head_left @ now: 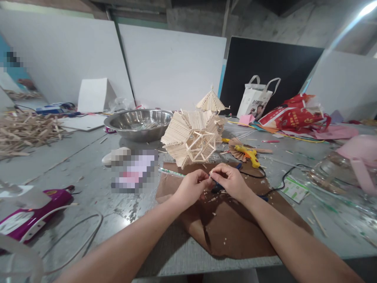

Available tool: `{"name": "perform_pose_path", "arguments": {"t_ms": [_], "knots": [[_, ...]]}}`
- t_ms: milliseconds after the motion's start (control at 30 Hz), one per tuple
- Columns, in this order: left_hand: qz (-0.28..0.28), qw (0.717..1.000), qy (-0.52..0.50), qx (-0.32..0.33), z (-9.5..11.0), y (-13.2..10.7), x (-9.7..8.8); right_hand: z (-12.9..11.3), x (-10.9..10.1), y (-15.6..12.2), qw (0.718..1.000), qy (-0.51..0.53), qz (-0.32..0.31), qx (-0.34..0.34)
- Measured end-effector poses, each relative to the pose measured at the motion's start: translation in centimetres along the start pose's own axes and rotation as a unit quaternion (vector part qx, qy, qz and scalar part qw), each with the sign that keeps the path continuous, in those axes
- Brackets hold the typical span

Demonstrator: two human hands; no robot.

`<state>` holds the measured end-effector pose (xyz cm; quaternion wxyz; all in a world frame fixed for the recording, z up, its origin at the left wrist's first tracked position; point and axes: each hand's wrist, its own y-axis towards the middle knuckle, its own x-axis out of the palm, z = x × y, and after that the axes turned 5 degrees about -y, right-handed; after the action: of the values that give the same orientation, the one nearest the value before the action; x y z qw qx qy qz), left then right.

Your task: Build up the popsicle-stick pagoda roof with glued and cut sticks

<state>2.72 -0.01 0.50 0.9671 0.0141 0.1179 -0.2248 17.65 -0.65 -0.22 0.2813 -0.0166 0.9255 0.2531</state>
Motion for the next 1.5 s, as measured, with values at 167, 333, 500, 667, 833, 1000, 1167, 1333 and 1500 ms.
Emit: {"name": "perform_pose_path", "arguments": {"t_ms": [167,333,500,667,833,1000,1167,1333,1500], "knots": [[0.122,0.984,0.098,0.085,-0.2,0.3,-0.4,-0.3,-0.5,0.5,0.997,-0.023,0.074,-0.012],[0.155,0.987,-0.005,0.037,-0.7,0.9,-1.1,-1.2,-1.6,2.8,0.992,-0.039,0.113,0.044],[0.122,0.989,-0.074,0.033,-0.9,1.1,-1.1,-1.8,-1.5,4.8,0.992,-0.083,0.082,0.043],[0.119,0.99,-0.061,0.043,-1.0,1.1,-1.2,-1.8,-1.0,5.5,0.989,-0.133,0.06,0.029],[0.115,0.992,-0.03,0.047,-1.1,1.2,-1.3,-2.1,-0.9,5.7,0.988,-0.145,0.048,0.017],[0.11,0.992,-0.006,0.055,-1.1,1.2,-1.3,-2.1,-0.5,5.7,0.988,-0.15,0.044,0.017],[0.108,0.992,0.025,0.06,-1.1,1.2,-1.4,-2.1,-0.3,5.7,0.985,-0.163,0.051,0.021],[0.106,0.992,0.038,0.061,-1.1,1.1,-1.5,-2.2,-0.4,5.7,0.983,-0.177,0.049,0.021],[0.105,0.992,0.041,0.055,-0.9,1.0,-1.5,-2.3,-0.3,5.8,0.979,-0.199,0.044,0.013]]}}
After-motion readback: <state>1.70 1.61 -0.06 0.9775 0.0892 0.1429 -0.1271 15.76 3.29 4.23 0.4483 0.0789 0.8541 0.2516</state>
